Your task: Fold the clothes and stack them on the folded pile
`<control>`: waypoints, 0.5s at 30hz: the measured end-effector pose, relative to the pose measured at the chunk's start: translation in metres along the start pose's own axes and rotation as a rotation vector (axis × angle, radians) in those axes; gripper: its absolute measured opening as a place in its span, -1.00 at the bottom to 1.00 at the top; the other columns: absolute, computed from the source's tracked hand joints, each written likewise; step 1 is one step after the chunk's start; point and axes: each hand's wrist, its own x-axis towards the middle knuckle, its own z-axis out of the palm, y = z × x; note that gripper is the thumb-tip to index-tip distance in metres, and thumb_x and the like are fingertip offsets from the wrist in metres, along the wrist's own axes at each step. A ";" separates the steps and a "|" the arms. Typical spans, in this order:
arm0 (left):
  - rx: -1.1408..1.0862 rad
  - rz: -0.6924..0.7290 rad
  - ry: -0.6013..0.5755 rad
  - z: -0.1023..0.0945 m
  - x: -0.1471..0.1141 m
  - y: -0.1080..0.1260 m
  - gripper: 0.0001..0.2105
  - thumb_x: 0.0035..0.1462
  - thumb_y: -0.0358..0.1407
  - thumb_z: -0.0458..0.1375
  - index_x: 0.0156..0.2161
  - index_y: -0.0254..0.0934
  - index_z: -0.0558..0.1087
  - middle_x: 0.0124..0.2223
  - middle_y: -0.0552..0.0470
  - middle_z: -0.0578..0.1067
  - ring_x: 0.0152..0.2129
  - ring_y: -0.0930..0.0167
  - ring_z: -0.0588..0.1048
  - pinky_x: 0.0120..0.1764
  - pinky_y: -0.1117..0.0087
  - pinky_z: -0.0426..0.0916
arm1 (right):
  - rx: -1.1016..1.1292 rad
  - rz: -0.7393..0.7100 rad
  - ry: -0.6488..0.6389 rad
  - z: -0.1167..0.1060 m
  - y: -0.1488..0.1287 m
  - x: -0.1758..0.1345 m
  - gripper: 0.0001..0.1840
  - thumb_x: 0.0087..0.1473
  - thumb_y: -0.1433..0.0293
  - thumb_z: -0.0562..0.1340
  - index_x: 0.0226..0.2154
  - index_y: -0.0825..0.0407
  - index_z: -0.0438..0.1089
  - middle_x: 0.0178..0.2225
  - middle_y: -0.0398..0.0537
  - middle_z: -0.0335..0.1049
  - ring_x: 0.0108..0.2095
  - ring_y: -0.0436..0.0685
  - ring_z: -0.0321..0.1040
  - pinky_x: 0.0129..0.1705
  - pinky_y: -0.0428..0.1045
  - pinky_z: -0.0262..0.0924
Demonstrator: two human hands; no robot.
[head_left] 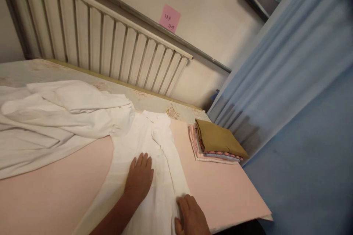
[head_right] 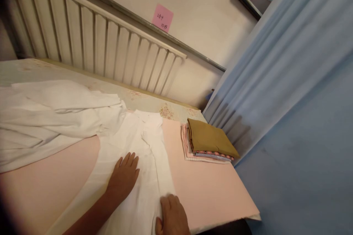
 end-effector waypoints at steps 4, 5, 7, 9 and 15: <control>0.008 0.001 0.018 0.002 0.000 0.000 -0.61 0.23 -0.39 -0.11 0.08 -0.37 0.42 0.17 -0.21 0.40 0.17 0.15 0.28 0.18 0.03 0.09 | -0.025 0.037 -0.066 -0.002 -0.003 0.005 -0.42 -0.27 0.58 0.16 -0.09 -0.05 0.34 -0.17 0.04 0.41 -0.19 0.25 0.37 -0.15 0.05 0.32; 0.006 0.000 0.014 0.003 0.000 -0.001 -0.61 0.23 -0.39 -0.10 0.08 -0.38 0.42 0.17 -0.21 0.40 0.17 0.15 0.27 0.18 0.02 0.10 | -0.002 0.066 -0.092 -0.005 -0.004 0.007 -0.45 -0.24 0.59 0.14 -0.12 -0.05 0.35 -0.19 0.02 0.42 -0.20 0.22 0.39 -0.16 0.02 0.32; 0.003 -0.007 -0.003 0.002 0.000 -0.001 -0.61 0.23 -0.38 -0.09 0.09 -0.39 0.42 0.17 -0.23 0.39 0.17 0.14 0.27 0.18 0.02 0.10 | 0.086 0.150 -0.152 -0.016 -0.006 0.014 -0.52 -0.17 0.61 0.10 -0.16 -0.05 0.36 -0.23 -0.03 0.44 -0.23 0.16 0.41 -0.18 -0.03 0.29; 0.004 -0.015 -0.020 0.002 0.000 0.000 -0.61 0.23 -0.37 -0.08 0.09 -0.38 0.42 0.18 -0.22 0.39 0.17 0.14 0.27 0.19 0.02 0.09 | 0.177 0.241 -0.202 -0.032 -0.007 0.022 -0.58 -0.13 0.61 0.07 -0.19 -0.02 0.37 -0.28 -0.07 0.46 -0.26 0.12 0.42 -0.19 -0.06 0.27; 0.022 0.003 -0.009 0.005 -0.001 0.000 -0.61 0.24 -0.36 -0.06 0.10 -0.39 0.42 0.18 -0.24 0.39 0.18 0.11 0.26 0.19 0.00 0.07 | 0.306 0.352 -0.213 -0.079 -0.013 0.043 -0.64 -0.10 0.57 0.07 -0.23 0.00 0.38 -0.41 -0.12 0.42 -0.34 0.10 0.38 -0.24 -0.06 0.22</control>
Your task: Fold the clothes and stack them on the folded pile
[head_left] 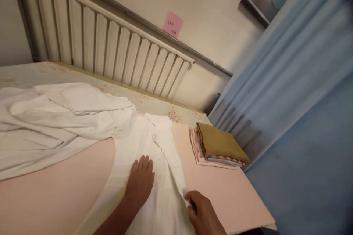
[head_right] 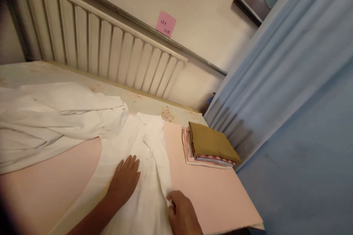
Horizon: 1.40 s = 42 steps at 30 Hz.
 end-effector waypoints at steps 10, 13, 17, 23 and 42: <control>-0.026 -0.022 0.014 -0.002 0.001 0.001 -0.62 0.22 -0.37 -0.04 0.08 -0.38 0.44 0.17 -0.22 0.40 0.17 0.12 0.28 0.19 0.02 0.08 | 0.046 -0.140 -0.139 0.048 0.005 -0.001 -0.60 -0.16 0.58 0.16 -0.20 -0.01 0.41 -0.44 -0.18 0.41 -0.41 0.03 0.34 -0.31 -0.13 0.19; -0.022 -0.022 0.007 -0.002 0.002 0.001 -0.62 0.22 -0.38 -0.04 0.08 -0.38 0.44 0.17 -0.22 0.40 0.17 0.13 0.28 0.19 0.03 0.08 | 0.065 -0.179 -0.161 0.052 0.008 -0.002 -0.64 -0.10 0.52 0.23 -0.17 -0.04 0.42 -0.41 -0.18 0.43 -0.36 0.05 0.38 -0.27 -0.12 0.22; -0.038 -0.033 -0.001 -0.001 0.002 0.000 -0.62 0.22 -0.37 -0.04 0.08 -0.36 0.44 0.17 -0.20 0.40 0.17 0.14 0.27 0.20 0.04 0.07 | 0.094 -0.312 -0.033 0.038 0.015 -0.001 -0.73 0.12 0.39 0.18 -0.09 -0.11 0.41 -0.24 -0.11 0.48 -0.21 0.09 0.43 -0.14 -0.07 0.32; -0.030 -0.028 -0.038 -0.004 0.002 0.000 -0.60 0.24 -0.36 -0.08 0.11 -0.37 0.42 0.19 -0.20 0.38 0.18 0.14 0.26 0.20 0.03 0.07 | -0.133 -0.497 0.323 0.033 0.023 0.025 -0.40 0.24 0.41 0.06 0.30 -0.07 -0.01 0.30 0.03 0.04 0.26 0.23 0.06 0.23 0.18 0.12; -0.008 -0.045 0.008 0.006 0.001 -0.002 -0.59 0.19 -0.34 -0.07 0.07 -0.31 0.46 0.17 -0.15 0.41 0.14 0.18 0.32 0.17 0.03 0.13 | -0.221 -0.604 0.281 0.071 0.010 0.169 -0.45 0.24 0.31 0.10 0.24 0.12 0.14 0.26 0.18 0.10 0.28 0.27 0.00 0.24 0.24 0.09</control>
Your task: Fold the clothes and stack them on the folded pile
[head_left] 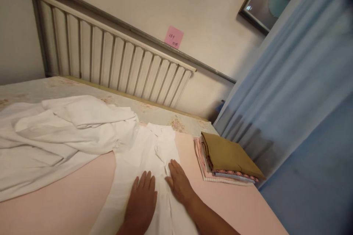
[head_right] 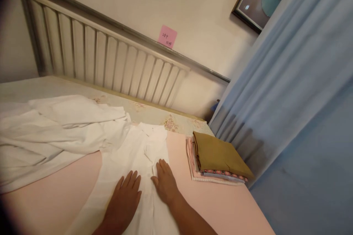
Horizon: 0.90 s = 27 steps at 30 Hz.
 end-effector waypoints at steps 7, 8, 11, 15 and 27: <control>0.019 -0.004 0.048 0.006 -0.004 0.000 -0.62 0.22 -0.30 -0.04 0.08 -0.26 0.45 0.19 -0.13 0.39 0.17 0.20 0.28 0.21 0.05 0.05 | -0.107 0.048 0.015 0.036 0.040 0.038 -0.49 0.28 0.27 0.04 0.20 0.18 0.20 0.25 0.20 0.12 0.28 0.28 0.00 0.26 0.25 0.02; 0.023 -0.006 0.051 0.008 -0.004 0.000 -0.62 0.22 -0.30 -0.04 0.08 -0.26 0.45 0.19 -0.12 0.39 0.17 0.20 0.28 0.21 0.05 0.05 | -0.117 0.049 0.028 0.039 0.044 0.042 -0.49 0.29 0.28 0.02 0.20 0.17 0.19 0.25 0.19 0.13 0.28 0.26 0.00 0.26 0.24 0.01; 0.032 0.009 0.057 0.015 -0.005 -0.002 -0.60 0.20 -0.28 -0.03 0.09 -0.26 0.45 0.19 -0.12 0.39 0.16 0.19 0.29 0.20 0.04 0.06 | -0.148 0.065 0.049 0.045 0.052 0.054 -0.50 0.30 0.27 0.00 0.20 0.14 0.19 0.24 0.15 0.15 0.28 0.24 0.01 0.27 0.22 -0.02; 0.041 0.034 0.079 0.023 -0.006 -0.005 -0.59 0.18 -0.26 -0.02 0.09 -0.25 0.44 0.19 -0.10 0.39 0.17 0.19 0.29 0.18 0.03 0.08 | -0.182 0.122 0.026 0.048 0.057 0.070 -0.51 0.31 0.25 -0.01 0.21 0.08 0.19 0.26 0.07 0.12 0.29 0.23 -0.01 0.28 0.20 -0.07; 0.045 0.042 0.030 0.017 -0.007 -0.004 -0.57 0.18 -0.29 -0.02 0.14 -0.22 0.40 0.23 -0.08 0.35 0.19 0.20 0.25 0.18 0.04 0.11 | -0.244 0.207 -0.041 0.050 0.068 0.098 -0.49 0.31 0.21 -0.04 0.23 0.00 0.17 0.27 0.02 0.10 0.29 0.26 -0.01 0.24 0.22 -0.08</control>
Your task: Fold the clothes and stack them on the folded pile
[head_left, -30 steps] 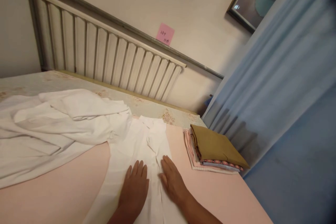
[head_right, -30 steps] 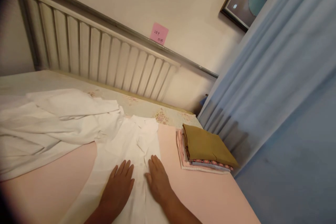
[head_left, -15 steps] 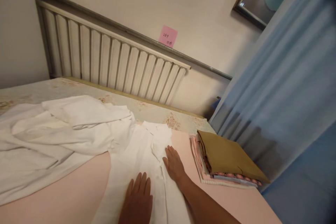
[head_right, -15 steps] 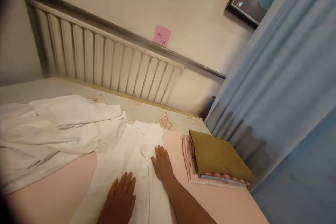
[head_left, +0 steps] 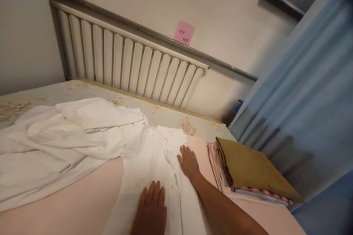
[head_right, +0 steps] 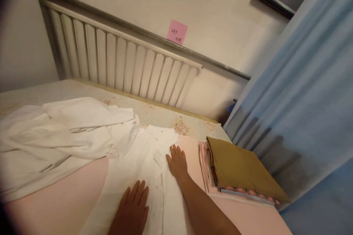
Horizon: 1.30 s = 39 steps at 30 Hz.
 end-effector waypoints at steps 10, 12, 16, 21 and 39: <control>-0.042 -0.059 -0.054 -0.005 0.000 0.006 -0.56 0.16 -0.29 -0.01 0.14 -0.25 0.40 0.23 -0.10 0.34 0.20 0.19 0.24 0.19 0.01 0.12 | -0.029 0.004 -0.013 0.001 -0.001 0.000 -0.47 0.31 0.21 -0.06 0.23 0.06 0.17 0.28 0.05 0.08 0.29 0.27 -0.02 0.24 0.21 -0.09; -0.038 -0.066 -0.059 -0.006 0.001 0.007 -0.56 0.16 -0.30 -0.02 0.13 -0.26 0.40 0.23 -0.11 0.34 0.20 0.18 0.24 0.19 0.00 0.12 | -0.032 0.002 -0.012 0.001 -0.001 0.000 -0.47 0.31 0.21 -0.07 0.23 0.07 0.18 0.28 0.04 0.08 0.29 0.27 -0.02 0.24 0.20 -0.08; -0.045 -0.065 -0.070 -0.007 0.001 0.007 -0.56 0.15 -0.30 -0.01 0.14 -0.26 0.40 0.23 -0.11 0.34 0.20 0.18 0.24 0.19 -0.01 0.12 | -0.030 0.001 -0.008 0.002 0.000 0.000 -0.48 0.31 0.21 -0.07 0.22 0.04 0.19 0.27 0.02 0.10 0.29 0.27 -0.02 0.23 0.19 -0.06; -0.073 -0.065 -0.094 -0.006 0.000 0.006 -0.55 0.15 -0.29 0.00 0.15 -0.25 0.39 0.24 -0.12 0.32 0.21 0.17 0.22 0.20 -0.02 0.10 | -0.023 0.002 0.010 0.006 0.001 0.000 -0.48 0.31 0.20 -0.07 0.23 0.01 0.19 0.26 0.03 0.11 0.28 0.27 0.00 0.23 0.21 -0.07; -0.028 -0.278 0.032 -0.050 -0.006 -0.032 -0.56 0.14 -0.41 0.00 0.15 -0.30 0.37 0.23 -0.13 0.34 0.19 0.20 0.25 0.18 0.12 0.14 | 0.180 0.076 0.064 -0.013 0.003 0.006 -0.58 0.18 0.23 0.10 0.00 0.09 0.43 0.05 0.10 0.41 0.08 0.21 0.30 0.08 0.04 0.13</control>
